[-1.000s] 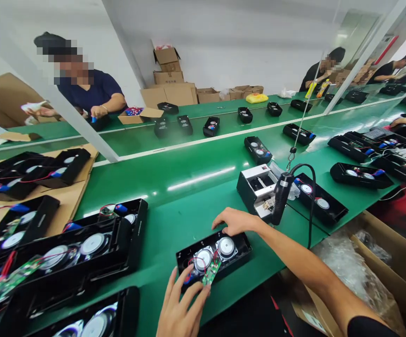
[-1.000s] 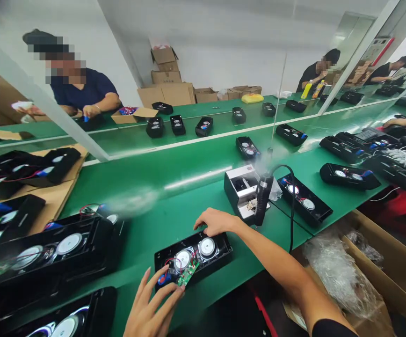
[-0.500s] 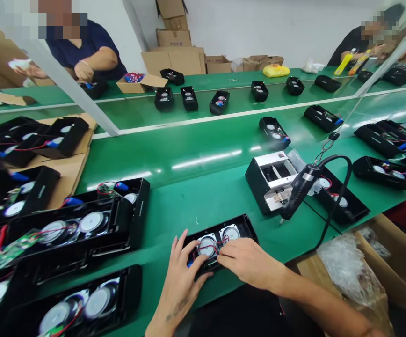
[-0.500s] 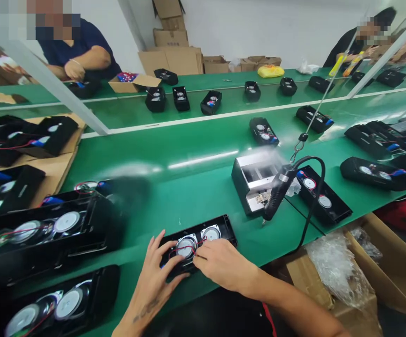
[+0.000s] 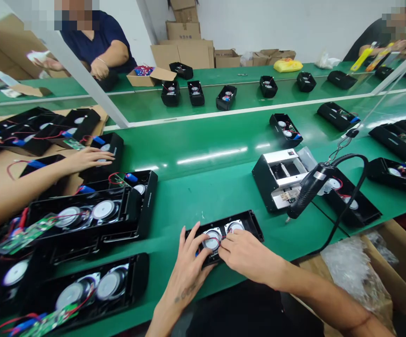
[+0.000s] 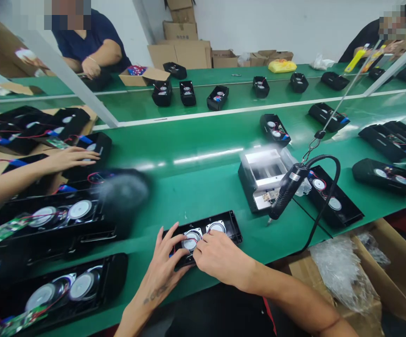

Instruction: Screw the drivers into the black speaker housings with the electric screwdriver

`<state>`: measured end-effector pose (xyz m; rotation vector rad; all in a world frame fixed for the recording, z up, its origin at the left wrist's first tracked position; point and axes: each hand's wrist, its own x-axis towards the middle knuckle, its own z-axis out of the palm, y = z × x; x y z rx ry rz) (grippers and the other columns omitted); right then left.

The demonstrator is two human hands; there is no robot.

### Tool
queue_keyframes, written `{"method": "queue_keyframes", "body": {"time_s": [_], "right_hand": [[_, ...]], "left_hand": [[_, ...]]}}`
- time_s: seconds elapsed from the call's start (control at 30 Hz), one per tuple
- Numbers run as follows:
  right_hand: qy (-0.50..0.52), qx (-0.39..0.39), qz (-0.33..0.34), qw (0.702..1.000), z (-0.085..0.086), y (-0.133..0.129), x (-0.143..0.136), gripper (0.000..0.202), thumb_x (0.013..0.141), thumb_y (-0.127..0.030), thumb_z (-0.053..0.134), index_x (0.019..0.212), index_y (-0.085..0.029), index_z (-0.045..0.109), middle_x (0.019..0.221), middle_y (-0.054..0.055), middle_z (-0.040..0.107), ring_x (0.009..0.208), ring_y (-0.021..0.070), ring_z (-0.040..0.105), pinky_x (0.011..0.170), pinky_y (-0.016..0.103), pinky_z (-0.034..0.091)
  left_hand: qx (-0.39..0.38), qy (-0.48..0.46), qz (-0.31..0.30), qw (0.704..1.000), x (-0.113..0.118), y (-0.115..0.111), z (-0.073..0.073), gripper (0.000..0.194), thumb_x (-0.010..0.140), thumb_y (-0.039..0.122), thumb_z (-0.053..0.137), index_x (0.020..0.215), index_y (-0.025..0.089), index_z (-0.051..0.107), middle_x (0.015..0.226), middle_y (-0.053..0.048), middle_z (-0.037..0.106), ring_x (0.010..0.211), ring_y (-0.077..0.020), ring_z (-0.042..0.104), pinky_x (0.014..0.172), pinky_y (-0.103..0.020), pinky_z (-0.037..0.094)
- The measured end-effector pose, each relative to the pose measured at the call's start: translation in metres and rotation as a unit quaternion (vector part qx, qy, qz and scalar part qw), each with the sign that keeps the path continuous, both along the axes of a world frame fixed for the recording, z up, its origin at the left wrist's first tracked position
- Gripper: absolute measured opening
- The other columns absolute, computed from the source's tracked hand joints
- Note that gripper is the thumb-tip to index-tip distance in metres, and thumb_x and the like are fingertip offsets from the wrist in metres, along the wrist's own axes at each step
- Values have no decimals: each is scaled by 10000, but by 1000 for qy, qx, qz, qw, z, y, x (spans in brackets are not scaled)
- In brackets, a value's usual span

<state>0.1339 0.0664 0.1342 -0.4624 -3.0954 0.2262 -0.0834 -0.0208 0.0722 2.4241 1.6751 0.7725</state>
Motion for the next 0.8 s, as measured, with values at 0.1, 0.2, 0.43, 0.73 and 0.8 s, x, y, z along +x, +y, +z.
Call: {"method": "queue_keyframes", "body": {"time_s": [0.1, 0.2, 0.43, 0.73, 0.8], "right_hand": [[2, 1, -11, 1000, -1, 0, -1, 128, 1012, -58, 614, 1020, -132, 718, 997, 122, 779, 945, 262, 718, 842, 388, 527], [-5, -13, -18, 1000, -6, -1, 0, 107, 1008, -72, 631, 1027, -137, 713, 1011, 113, 777, 947, 260, 727, 822, 381, 525], [-29, -74, -6, 997, -12, 5, 5, 148, 965, -57, 617, 1049, -145, 701, 992, 82, 767, 890, 237, 723, 853, 373, 511], [13, -207, -50, 977, -15, 6, 7, 257, 881, -95, 658, 1129, -113, 721, 1141, 150, 751, 1078, 268, 700, 1065, 401, 513], [22, -238, -75, 968, -9, 23, 5, 295, 881, -62, 654, 1157, -121, 738, 1149, 144, 771, 1081, 262, 713, 1004, 374, 530]], "left_hand": [[2, 6, 2, 1000, -1, 1, -2, 275, 918, 200, 781, 1171, 220, 676, 1298, -122, 676, 1550, -399, 482, 1282, -754, 340], [7, 2, -4, 1000, -1, 1, -3, 228, 909, 208, 792, 1104, 211, 675, 1296, -129, 671, 1538, -398, 490, 1279, -749, 349], [4, 11, -24, 1000, -2, 4, 1, 179, 883, 217, 816, 1038, 247, 732, 1305, -86, 731, 1535, -396, 489, 1290, -753, 323], [1, 1, -49, 999, -7, 13, -4, 123, 864, 255, 841, 973, 290, 797, 1215, -21, 791, 1537, -410, 488, 1297, -745, 276], [-57, -24, -36, 997, -7, 30, 2, 77, 851, 314, 865, 912, 323, 818, 1181, -2, 802, 1494, -402, 533, 1256, -720, 337]]}}
